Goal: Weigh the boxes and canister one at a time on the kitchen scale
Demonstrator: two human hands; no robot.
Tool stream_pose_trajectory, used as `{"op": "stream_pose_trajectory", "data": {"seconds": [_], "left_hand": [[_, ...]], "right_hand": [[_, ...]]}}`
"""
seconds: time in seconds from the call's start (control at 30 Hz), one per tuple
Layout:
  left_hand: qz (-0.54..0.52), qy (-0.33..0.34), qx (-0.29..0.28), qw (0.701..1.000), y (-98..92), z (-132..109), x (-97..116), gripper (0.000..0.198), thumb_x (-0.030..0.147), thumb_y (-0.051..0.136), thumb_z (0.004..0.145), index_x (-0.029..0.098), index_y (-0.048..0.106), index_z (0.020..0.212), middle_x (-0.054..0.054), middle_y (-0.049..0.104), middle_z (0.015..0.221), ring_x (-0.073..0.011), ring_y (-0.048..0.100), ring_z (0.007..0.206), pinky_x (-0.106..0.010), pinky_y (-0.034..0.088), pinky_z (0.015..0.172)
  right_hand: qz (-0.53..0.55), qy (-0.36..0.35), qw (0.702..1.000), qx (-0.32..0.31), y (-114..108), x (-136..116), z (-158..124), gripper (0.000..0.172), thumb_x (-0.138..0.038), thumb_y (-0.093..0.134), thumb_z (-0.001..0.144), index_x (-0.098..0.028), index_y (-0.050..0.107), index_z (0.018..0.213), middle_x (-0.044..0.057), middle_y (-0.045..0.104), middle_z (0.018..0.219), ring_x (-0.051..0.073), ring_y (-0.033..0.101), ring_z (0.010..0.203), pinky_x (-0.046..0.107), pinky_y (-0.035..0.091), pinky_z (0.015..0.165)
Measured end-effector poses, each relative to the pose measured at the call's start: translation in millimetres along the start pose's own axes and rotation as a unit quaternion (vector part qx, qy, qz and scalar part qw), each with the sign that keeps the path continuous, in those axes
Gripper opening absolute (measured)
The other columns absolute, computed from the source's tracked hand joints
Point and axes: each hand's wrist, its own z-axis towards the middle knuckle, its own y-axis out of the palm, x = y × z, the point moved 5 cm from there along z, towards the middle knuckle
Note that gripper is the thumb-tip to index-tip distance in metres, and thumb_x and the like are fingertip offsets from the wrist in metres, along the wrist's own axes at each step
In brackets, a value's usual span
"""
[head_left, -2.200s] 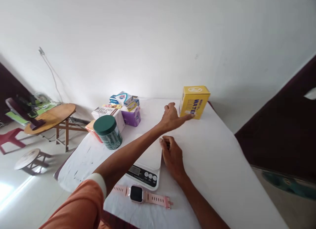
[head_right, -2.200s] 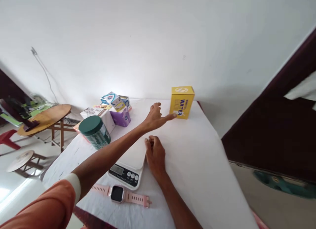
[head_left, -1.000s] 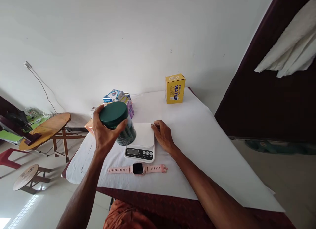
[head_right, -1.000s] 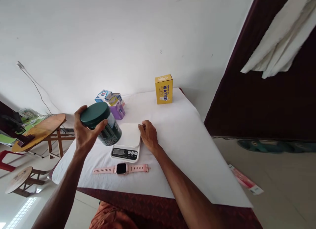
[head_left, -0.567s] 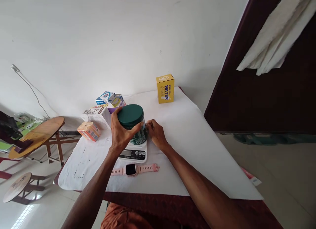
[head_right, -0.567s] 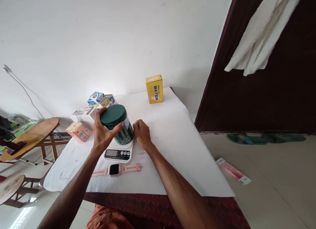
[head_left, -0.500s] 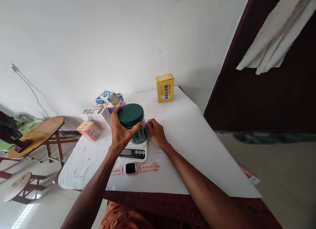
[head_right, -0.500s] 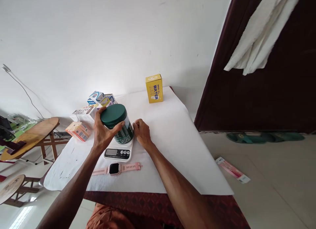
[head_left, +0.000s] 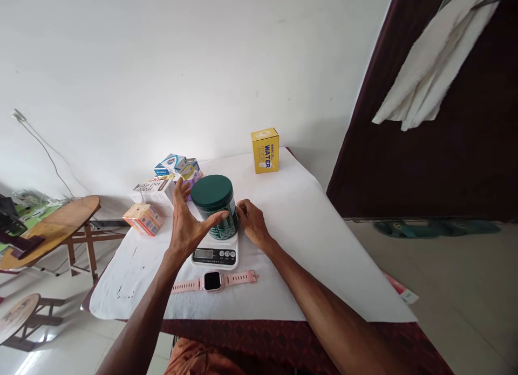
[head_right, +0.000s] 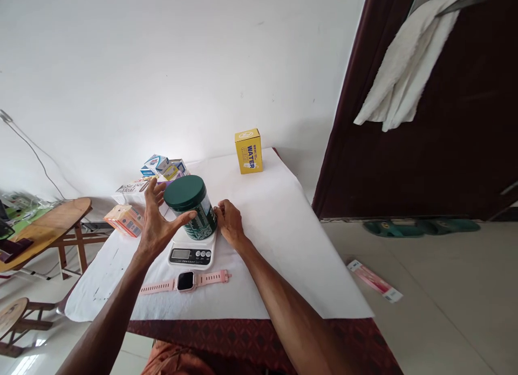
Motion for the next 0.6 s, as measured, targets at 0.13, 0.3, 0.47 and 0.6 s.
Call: {"op": "stream_pose_trajectory", "data": {"seconds": [0.13,0.3,0.47,0.6], "left_hand": [[-0.001,-0.05,-0.027,0.998,8.5,1,-5,0.114,0.061,0.089,0.062,0.021,0.031,0.152,-0.02,0.053,0.146,-0.0361,0.06,0.127,-0.054,0.053,0.103],[0.001,-0.065,-0.052,0.997,14.1,10,-5,0.08,0.053,0.089,0.063,0.019,0.054,0.125,-0.012,0.071,0.114,-0.029,0.069,0.101,-0.044,0.058,0.085],[-0.028,-0.062,-0.036,0.997,21.4,45,6,0.078,0.054,0.089,0.059,0.019,0.056,0.12,-0.009,0.072,0.111,-0.0264,0.07,0.098,-0.039,0.057,0.083],[-0.037,-0.032,-0.009,0.999,49.5,89,21,0.077,0.053,0.091,0.057,0.019,0.056,0.117,-0.01,0.07,0.112,-0.0261,0.069,0.1,-0.035,0.056,0.081]], "right_hand": [[0.002,-0.002,1.0,-0.001,1,1,0,0.021,-0.043,0.045,0.093,-0.024,0.054,0.09,0.003,0.066,0.084,0.02,0.064,0.078,0.032,0.048,0.073],[0.005,-0.008,1.0,0.003,-1,1,1,0.018,-0.04,0.044,0.094,-0.025,0.053,0.089,0.003,0.066,0.084,0.021,0.063,0.078,0.032,0.047,0.074],[0.007,0.006,1.0,0.026,-2,7,4,0.026,-0.042,0.034,0.099,-0.025,0.049,0.086,0.004,0.066,0.083,0.021,0.061,0.076,0.033,0.045,0.072],[0.01,0.014,0.999,0.037,-3,9,5,0.024,-0.037,0.032,0.099,-0.025,0.049,0.087,0.003,0.063,0.078,0.021,0.06,0.073,0.032,0.045,0.071]]}}
